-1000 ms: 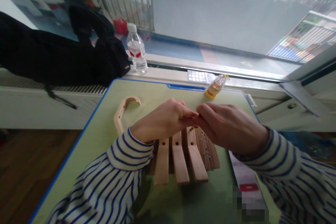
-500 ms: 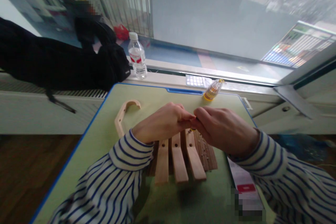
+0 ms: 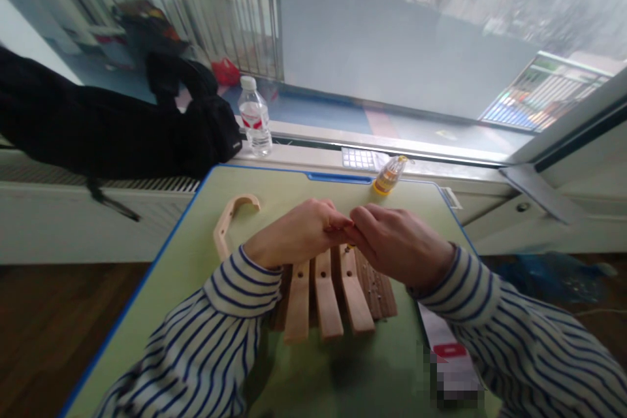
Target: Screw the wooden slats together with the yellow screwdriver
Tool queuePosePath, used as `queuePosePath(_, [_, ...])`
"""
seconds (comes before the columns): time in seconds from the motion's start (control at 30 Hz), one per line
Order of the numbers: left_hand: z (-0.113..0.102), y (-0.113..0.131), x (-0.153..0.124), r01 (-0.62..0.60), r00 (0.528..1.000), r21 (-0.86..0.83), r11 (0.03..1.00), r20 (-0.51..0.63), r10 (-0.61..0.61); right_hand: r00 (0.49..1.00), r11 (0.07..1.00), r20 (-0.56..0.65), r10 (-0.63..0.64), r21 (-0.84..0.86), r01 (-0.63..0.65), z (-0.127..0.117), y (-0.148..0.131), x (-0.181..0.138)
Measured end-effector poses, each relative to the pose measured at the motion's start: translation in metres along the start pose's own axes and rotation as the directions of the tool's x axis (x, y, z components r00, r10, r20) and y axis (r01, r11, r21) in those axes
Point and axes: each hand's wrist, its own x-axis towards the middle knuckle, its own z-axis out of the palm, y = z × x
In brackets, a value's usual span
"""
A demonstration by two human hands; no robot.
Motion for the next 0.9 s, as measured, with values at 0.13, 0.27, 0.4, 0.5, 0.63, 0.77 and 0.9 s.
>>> queuePosePath(0.13, [-0.005,0.015,-0.001,-0.031,0.999,0.073,0.997,-0.015,0.032,0.999,0.997,-0.025,0.047,0.066,-0.045,-0.012,0.005,-0.012])
queuePosePath(0.27, [-0.011,0.027,-0.006,0.012,0.986,0.124,0.992,-0.168,0.009,0.951,0.971,-0.252,0.177,0.202,-0.127,-0.032,0.011,-0.047])
queuePosePath(0.4, [-0.016,0.033,-0.013,0.056,0.964,0.199,0.978,-0.267,-0.001,0.876,0.943,-0.377,0.3,0.256,-0.213,-0.039,0.009,-0.093])
queuePosePath(0.5, [-0.016,0.042,-0.022,0.094,0.945,0.255,0.962,-0.326,-0.007,0.823,0.923,-0.428,0.374,0.257,-0.286,-0.026,0.004,-0.124])
queuePosePath(0.63, [-0.012,0.06,-0.04,0.164,0.937,0.268,0.949,-0.342,-0.065,0.755,0.878,-0.448,0.479,0.261,-0.402,0.007,-0.007,-0.156])
queuePosePath(0.77, [-0.003,0.07,-0.068,0.246,0.908,0.257,0.934,-0.399,-0.129,0.742,0.866,-0.448,0.499,0.234,-0.441,0.046,-0.024,-0.176])
queuePosePath(0.9, [0.027,0.064,-0.104,0.306,0.858,0.19,0.933,-0.481,-0.184,0.751,0.865,-0.439,0.493,0.153,-0.478,0.074,-0.043,-0.181])
